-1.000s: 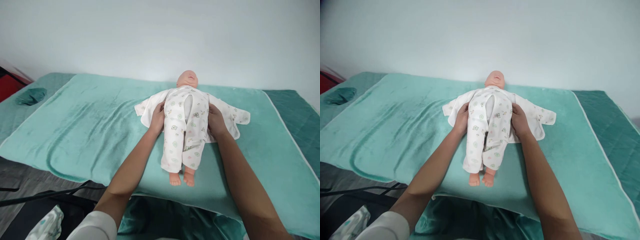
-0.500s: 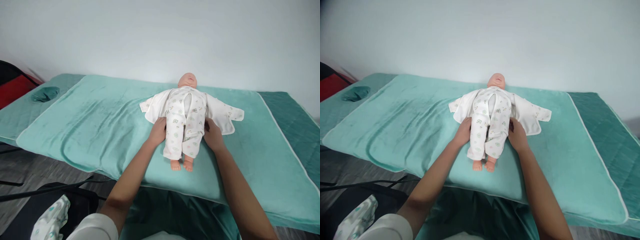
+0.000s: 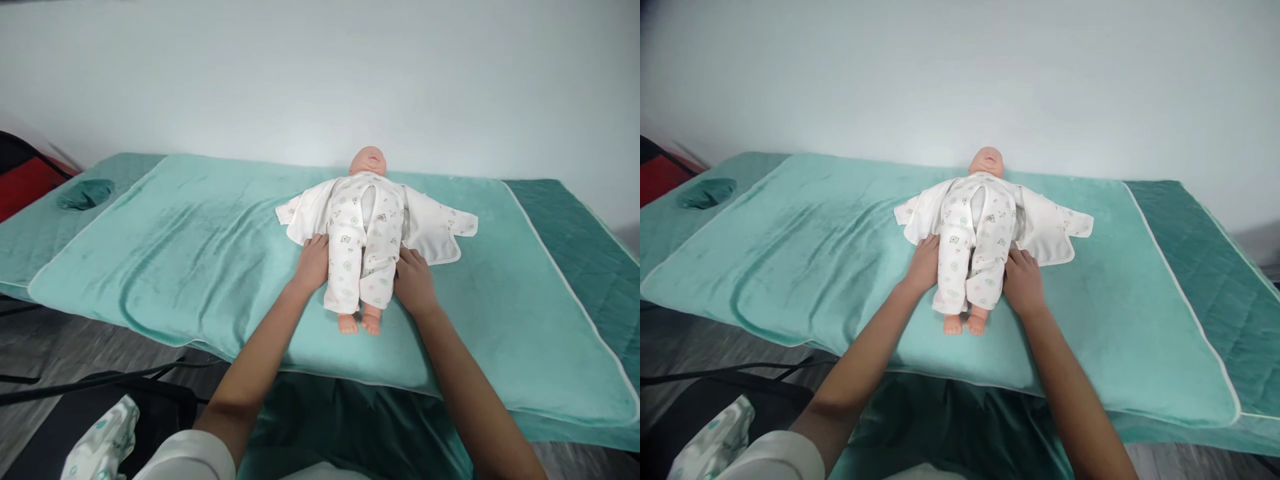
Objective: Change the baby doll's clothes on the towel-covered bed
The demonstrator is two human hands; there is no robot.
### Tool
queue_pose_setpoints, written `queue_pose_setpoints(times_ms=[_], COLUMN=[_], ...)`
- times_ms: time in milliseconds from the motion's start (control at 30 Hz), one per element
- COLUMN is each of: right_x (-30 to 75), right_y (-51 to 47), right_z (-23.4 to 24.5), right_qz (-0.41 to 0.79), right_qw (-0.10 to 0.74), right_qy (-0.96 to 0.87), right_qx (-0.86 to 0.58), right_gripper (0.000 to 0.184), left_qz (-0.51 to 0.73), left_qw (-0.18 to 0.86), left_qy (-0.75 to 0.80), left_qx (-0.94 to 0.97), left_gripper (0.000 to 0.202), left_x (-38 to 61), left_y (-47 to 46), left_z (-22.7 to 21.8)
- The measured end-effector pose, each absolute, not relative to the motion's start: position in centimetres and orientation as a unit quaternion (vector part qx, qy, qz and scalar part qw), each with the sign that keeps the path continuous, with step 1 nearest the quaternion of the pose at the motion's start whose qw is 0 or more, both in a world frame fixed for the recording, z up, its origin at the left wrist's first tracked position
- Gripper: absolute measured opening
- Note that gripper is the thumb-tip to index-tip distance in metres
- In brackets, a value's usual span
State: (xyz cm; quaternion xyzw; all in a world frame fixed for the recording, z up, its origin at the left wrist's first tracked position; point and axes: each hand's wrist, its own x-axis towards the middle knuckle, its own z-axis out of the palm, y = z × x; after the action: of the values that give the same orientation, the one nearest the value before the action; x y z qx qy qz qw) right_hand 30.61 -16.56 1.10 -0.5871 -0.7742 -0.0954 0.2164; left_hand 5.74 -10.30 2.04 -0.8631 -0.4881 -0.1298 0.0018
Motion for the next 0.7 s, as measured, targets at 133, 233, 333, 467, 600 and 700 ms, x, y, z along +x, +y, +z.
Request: queue_pose_setpoints(times_ms=[133,233,333,467,600,700], right_x=[30.8,31.1,31.4,31.5,31.4,31.4], right_y=[-16.5,-16.7,-16.8,-16.7,-16.6,-16.8], right_z=[0.9,1.0,1.0,1.0,1.1,1.2], right_qz=[-0.097,-0.085,-0.069,-0.038,0.0,0.008], right_qw=[0.223,0.255,0.286,0.29,0.281,0.323], right_qy=[-0.775,-0.781,-0.786,-0.793,-0.796,-0.773], right_qx=[-0.583,-0.564,-0.544,-0.534,-0.536,-0.546], right_gripper=[0.013,0.015,0.016,0.016,0.012,0.017], left_qz=[-0.144,-0.166,-0.198,-0.226,-0.225,-0.249], left_qw=[-0.011,-0.027,-0.042,-0.046,-0.049,-0.081], left_qy=[-0.476,-0.474,-0.472,-0.465,-0.474,-0.469], left_qx=[-0.868,-0.864,-0.858,-0.855,-0.85,-0.843], left_gripper=[0.015,0.01,0.012,0.013,0.016,0.012], left_x=[5.3,4.9,4.5,4.3,4.2,4.1], left_y=[-10.3,-10.8,-11.3,-12.0,-12.4,-12.2], left_z=[1.5,1.1,0.7,0.6,0.8,0.8])
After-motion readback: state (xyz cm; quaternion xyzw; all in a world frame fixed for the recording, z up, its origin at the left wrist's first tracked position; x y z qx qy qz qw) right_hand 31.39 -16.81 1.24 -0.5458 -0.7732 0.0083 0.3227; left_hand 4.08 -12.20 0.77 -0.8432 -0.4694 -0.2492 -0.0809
